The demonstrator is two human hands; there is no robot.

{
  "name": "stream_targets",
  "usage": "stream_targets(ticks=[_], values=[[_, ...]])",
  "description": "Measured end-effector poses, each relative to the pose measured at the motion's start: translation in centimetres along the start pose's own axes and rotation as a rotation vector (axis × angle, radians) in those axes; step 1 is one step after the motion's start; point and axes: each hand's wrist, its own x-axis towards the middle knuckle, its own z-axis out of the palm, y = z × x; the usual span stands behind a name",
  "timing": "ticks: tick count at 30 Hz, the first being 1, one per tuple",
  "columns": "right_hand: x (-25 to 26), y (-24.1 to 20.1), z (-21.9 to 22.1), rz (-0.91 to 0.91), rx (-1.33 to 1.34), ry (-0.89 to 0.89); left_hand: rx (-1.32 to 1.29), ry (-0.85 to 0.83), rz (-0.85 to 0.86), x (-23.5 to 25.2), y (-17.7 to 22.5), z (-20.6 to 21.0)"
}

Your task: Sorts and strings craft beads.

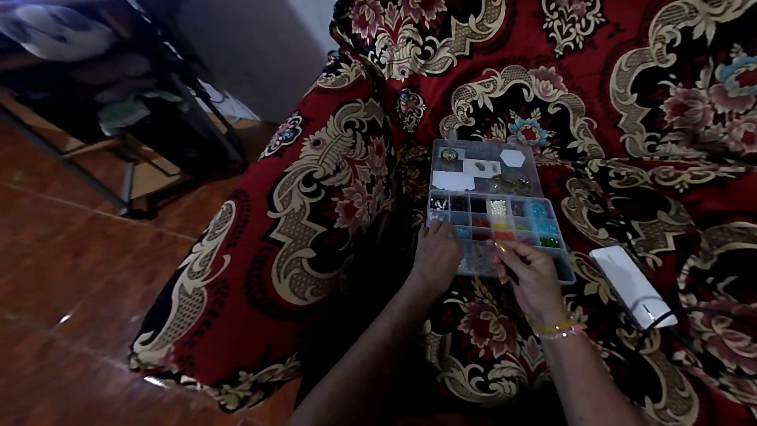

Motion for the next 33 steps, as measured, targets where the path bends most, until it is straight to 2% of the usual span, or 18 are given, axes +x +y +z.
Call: stream_targets(ticks=[3,4,7,10,14,17,33], values=[[0.0,0.3,0.1,0.000,-0.093,-0.019,-0.382,0.231,0.040,-0.1,-0.6,0.2],[-0.1,0.4,0.2,-0.007,-0.126,-0.021,-0.564,0.227,0.018,-0.1,-0.6,0.0],[-0.4,0.6,0.6,-0.043,-0.194,-0.020,-1.145,0.104,-0.056,-0.1,-0.4,-0.1],[-0.7,0.7,1.0,-0.109,-0.241,-0.004,-1.445,-0.044,-0.141,-0.3,0.0,-0.2],[-1.1,1.1,1.5,-0.213,-0.282,0.032,-1.581,-0.206,-0.174,-0.2,0.0,0.4],[-1.2,1.2,1.7,-0.256,-0.268,0.061,-1.666,-0.265,-0.165,-0.1,-0.2,1.1],[-1.3,1.9,1.8,-0.347,-0.341,0.086,-1.627,-0.273,-0.126,-0.1,-0.3,1.3]])
